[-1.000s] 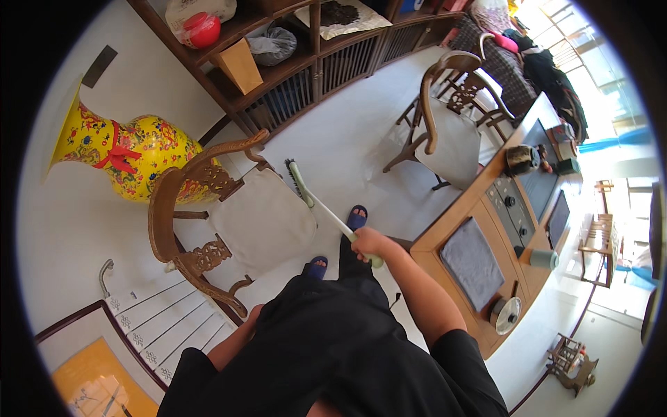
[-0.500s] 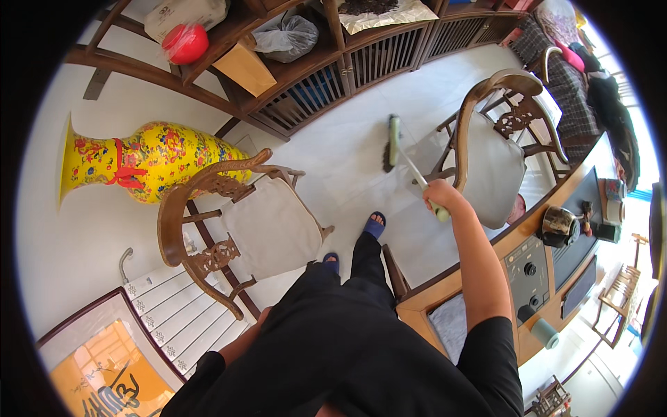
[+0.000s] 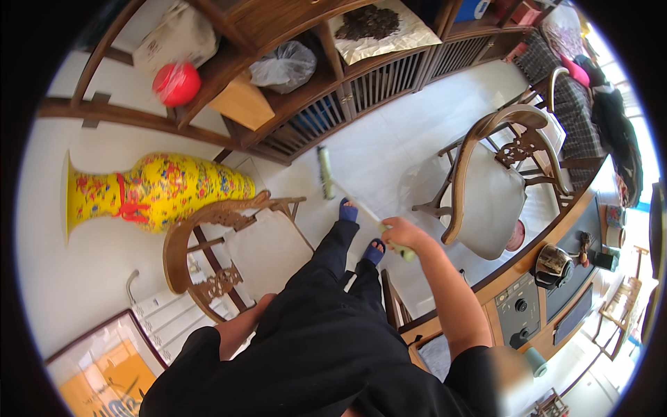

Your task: The person sweeps a tiled floor with a long-handled broom, moving around furniture such as chairs, a table, and a pink stool. They reposition a wooden chair to sweep underneath it and continue sweeping different areas of the room.

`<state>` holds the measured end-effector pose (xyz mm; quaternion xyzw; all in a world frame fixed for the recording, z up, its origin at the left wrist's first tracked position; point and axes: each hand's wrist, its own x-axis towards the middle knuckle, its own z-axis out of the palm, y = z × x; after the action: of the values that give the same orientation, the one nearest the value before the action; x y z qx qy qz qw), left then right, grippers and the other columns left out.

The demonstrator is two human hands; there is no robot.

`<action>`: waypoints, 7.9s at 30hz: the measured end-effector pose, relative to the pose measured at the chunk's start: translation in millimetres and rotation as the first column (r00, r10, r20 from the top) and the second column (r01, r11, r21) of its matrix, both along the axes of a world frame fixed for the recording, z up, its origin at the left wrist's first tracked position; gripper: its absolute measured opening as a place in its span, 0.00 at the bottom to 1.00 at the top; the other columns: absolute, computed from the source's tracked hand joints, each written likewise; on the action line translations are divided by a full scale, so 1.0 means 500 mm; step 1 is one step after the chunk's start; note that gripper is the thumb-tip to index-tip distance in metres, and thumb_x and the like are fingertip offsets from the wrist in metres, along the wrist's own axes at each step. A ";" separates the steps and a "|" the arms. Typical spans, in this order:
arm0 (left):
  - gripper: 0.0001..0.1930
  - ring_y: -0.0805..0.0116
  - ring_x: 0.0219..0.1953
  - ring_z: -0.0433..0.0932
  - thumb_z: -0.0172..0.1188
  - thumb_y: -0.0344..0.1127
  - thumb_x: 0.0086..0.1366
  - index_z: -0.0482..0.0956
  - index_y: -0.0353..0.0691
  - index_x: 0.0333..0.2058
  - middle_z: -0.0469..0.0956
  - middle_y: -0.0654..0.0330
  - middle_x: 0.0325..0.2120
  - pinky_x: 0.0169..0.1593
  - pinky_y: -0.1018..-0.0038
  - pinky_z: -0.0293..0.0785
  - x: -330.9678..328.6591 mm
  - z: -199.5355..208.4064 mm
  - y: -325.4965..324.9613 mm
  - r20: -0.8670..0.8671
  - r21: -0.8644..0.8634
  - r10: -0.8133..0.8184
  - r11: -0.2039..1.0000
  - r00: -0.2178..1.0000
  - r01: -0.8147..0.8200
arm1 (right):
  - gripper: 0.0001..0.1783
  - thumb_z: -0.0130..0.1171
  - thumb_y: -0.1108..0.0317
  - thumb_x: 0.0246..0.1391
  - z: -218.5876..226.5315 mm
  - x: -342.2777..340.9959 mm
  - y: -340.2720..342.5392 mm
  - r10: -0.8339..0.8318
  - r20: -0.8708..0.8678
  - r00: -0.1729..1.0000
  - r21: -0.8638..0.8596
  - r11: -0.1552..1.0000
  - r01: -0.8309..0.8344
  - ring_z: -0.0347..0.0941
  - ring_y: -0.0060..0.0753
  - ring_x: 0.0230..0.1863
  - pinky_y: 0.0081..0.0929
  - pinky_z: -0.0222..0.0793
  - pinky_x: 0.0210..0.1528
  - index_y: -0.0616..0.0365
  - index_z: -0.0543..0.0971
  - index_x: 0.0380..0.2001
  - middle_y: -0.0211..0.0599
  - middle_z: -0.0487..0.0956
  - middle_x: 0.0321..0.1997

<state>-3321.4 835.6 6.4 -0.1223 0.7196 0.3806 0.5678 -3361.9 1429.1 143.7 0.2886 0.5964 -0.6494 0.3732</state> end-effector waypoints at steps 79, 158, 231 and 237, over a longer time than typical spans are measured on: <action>0.41 0.59 0.55 0.70 0.64 0.50 0.59 0.58 0.30 0.62 0.66 0.46 0.58 0.51 0.65 0.71 -0.551 0.230 1.448 -0.199 0.245 -0.820 0.488 0.536 0.838 | 0.29 0.54 0.76 0.49 0.437 -0.020 0.615 -0.734 -0.418 0.535 0.226 0.487 0.844 0.68 0.20 0.18 0.21 0.65 0.17 0.61 0.66 0.58 0.30 0.72 0.24; 0.14 0.68 0.30 0.76 0.55 0.27 0.58 0.67 0.34 0.43 0.74 0.59 0.31 0.37 0.73 0.73 -1.017 0.113 0.849 -0.358 -0.178 -0.413 0.910 0.837 0.373 | 0.03 0.45 0.76 0.53 -0.234 0.273 -0.114 -0.714 0.148 -0.685 0.624 -0.470 0.625 0.61 0.29 0.14 0.27 0.60 0.12 0.59 0.63 0.29 0.34 0.63 0.18; 0.34 0.68 0.17 0.72 0.66 0.43 0.58 0.61 0.31 0.56 0.77 0.54 0.29 0.21 0.72 0.71 -0.947 0.058 0.843 -0.742 -0.468 -0.423 0.882 0.520 0.050 | 0.10 0.48 0.77 0.53 -0.177 0.035 0.160 -0.888 0.237 -0.394 -0.386 -0.458 0.801 0.60 0.21 0.15 0.21 0.58 0.15 0.56 0.64 0.39 0.31 0.65 0.22; 0.35 0.67 0.17 0.74 0.66 0.45 0.57 0.62 0.30 0.56 0.78 0.52 0.31 0.22 0.70 0.72 -0.968 0.039 0.811 -0.725 -0.440 -0.420 0.892 0.547 0.102 | 0.22 0.46 0.77 0.53 -0.022 0.155 0.005 -0.920 0.207 -0.333 -0.135 -0.364 0.922 0.59 0.21 0.14 0.21 0.57 0.14 0.54 0.63 0.53 0.31 0.63 0.21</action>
<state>-3805.2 1241.1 25.8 0.0756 0.9617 0.1707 0.2006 -3284.4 1431.7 132.6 0.6055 0.0183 -0.7441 -0.2818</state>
